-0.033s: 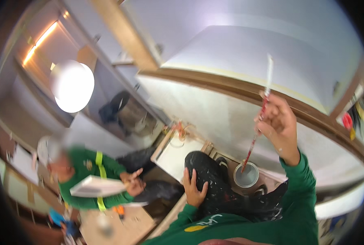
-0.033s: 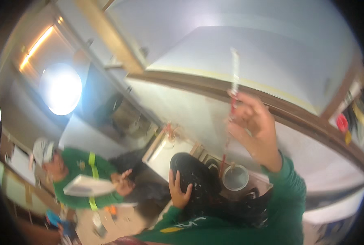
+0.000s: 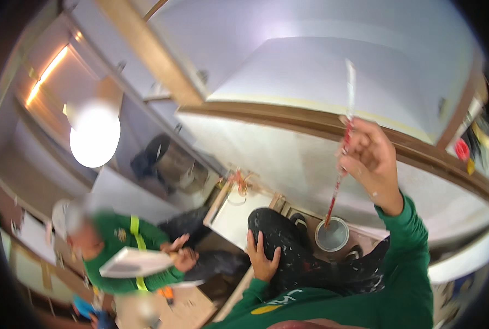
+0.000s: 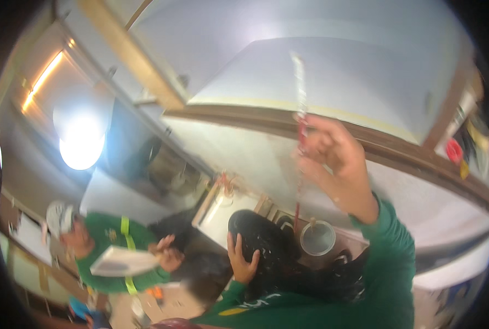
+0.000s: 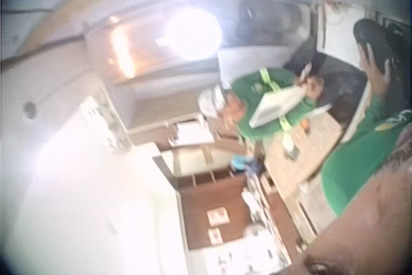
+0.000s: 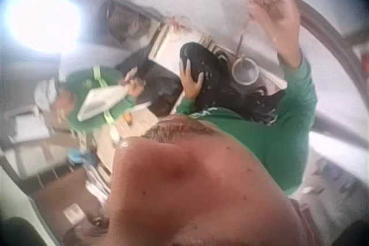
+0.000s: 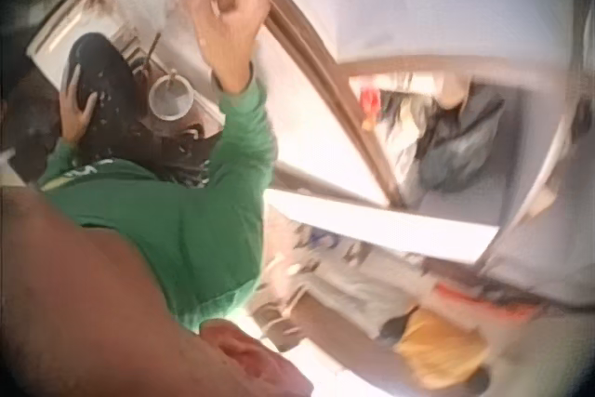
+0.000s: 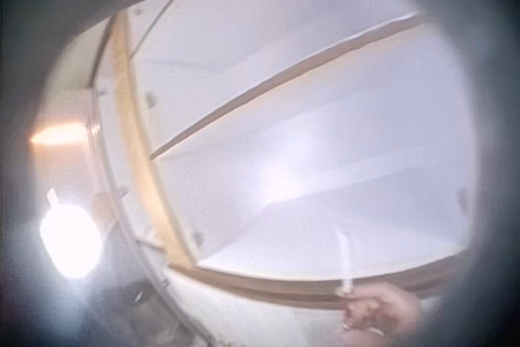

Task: The person paints the edges of a wooden ceiling structure using a small brush and a container of white paint. They repeatedly dip the brush into the paint and apply it to the trim while another worker is visible in the background.

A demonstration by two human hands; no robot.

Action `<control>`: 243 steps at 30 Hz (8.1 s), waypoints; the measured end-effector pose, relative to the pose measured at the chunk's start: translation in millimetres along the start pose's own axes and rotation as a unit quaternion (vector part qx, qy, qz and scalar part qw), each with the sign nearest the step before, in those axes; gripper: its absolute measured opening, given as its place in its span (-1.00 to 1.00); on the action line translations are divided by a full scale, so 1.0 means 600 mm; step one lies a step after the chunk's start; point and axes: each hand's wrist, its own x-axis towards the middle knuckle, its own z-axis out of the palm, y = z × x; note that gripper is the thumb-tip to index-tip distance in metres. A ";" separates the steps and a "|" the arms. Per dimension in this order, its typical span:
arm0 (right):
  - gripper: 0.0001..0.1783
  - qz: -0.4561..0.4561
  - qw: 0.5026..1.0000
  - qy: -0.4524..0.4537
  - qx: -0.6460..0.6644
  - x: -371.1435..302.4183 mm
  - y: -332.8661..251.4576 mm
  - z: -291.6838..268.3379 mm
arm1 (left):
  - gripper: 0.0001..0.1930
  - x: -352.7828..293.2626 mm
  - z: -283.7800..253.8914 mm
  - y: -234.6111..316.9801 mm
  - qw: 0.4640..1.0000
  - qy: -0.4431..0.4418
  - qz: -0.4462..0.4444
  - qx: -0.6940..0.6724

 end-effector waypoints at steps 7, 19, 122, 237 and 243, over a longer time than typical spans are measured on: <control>-0.48 -0.273 0.942 0.022 -0.194 0.179 -0.139 -0.037 | -0.36 0.222 -0.024 0.006 0.998 -0.013 0.043 -0.037; -0.72 -0.248 0.837 0.071 -0.483 0.319 -0.153 -0.054 | -0.40 0.269 0.040 -0.005 0.998 -0.028 0.033 -0.039; -0.70 -0.319 0.815 0.174 -0.450 0.445 -0.082 -0.047 | -0.73 0.247 0.053 -0.023 0.997 0.010 0.038 -0.062; -0.58 0.151 0.948 0.202 0.195 -0.670 0.078 -0.258 | -0.13 0.776 -0.032 0.312 0.679 -0.435 0.139 -0.576; -0.62 0.389 0.919 0.062 -0.024 -0.594 0.033 -0.255 | -0.09 0.527 -0.152 0.209 0.825 -0.358 0.075 -0.430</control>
